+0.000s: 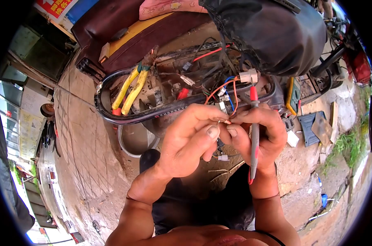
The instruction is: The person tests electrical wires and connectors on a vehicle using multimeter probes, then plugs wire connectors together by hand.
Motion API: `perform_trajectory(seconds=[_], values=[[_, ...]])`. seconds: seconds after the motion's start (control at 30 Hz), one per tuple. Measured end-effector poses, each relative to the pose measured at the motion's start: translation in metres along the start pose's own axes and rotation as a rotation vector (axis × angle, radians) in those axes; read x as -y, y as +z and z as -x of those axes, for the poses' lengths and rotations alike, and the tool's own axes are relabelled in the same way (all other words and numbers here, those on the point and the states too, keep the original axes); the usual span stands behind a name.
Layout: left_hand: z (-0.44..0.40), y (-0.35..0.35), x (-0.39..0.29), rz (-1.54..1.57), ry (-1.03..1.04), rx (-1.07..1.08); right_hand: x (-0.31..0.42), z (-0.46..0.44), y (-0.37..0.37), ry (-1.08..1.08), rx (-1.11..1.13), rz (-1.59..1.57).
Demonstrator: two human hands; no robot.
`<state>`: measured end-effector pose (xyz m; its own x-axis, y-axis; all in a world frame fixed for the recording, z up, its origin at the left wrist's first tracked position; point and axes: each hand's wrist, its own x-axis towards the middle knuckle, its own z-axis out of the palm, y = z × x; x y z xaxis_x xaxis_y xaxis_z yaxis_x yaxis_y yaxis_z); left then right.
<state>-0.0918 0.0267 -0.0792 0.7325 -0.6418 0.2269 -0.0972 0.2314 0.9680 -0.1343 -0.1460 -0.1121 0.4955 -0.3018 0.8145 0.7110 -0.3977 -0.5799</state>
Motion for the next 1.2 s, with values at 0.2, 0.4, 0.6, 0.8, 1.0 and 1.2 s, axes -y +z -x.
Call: perform_trajectory(seconds=[0.2, 0.4, 0.6, 0.8, 1.0, 1.2], values=[[0.000, -0.002, 0.000, 0.005, 0.005, 0.018, -0.005, 0.003, 0.002, 0.026, -0.002, -0.039], [-0.001, -0.008, 0.004, -0.024, 0.072, 0.062, -0.007, 0.003, 0.002, 0.023, 0.010, -0.034], [-0.005, -0.007, 0.000, -0.143, 0.098, 0.024, -0.008, 0.001, 0.002, 0.009, 0.007, -0.060], [-0.012, -0.006, -0.023, -0.425, 0.176, 0.060, -0.011, 0.000, -0.007, -0.021, -0.014, -0.106], [-0.045, -0.007, -0.050, -0.546, 0.188, 0.044, -0.010, 0.006, -0.027, 0.196, -0.185, -0.193], [-0.089, -0.011, -0.038, -0.619, 0.095, 0.031, -0.045, 0.009, -0.041, 0.234, -0.280, -0.391]])
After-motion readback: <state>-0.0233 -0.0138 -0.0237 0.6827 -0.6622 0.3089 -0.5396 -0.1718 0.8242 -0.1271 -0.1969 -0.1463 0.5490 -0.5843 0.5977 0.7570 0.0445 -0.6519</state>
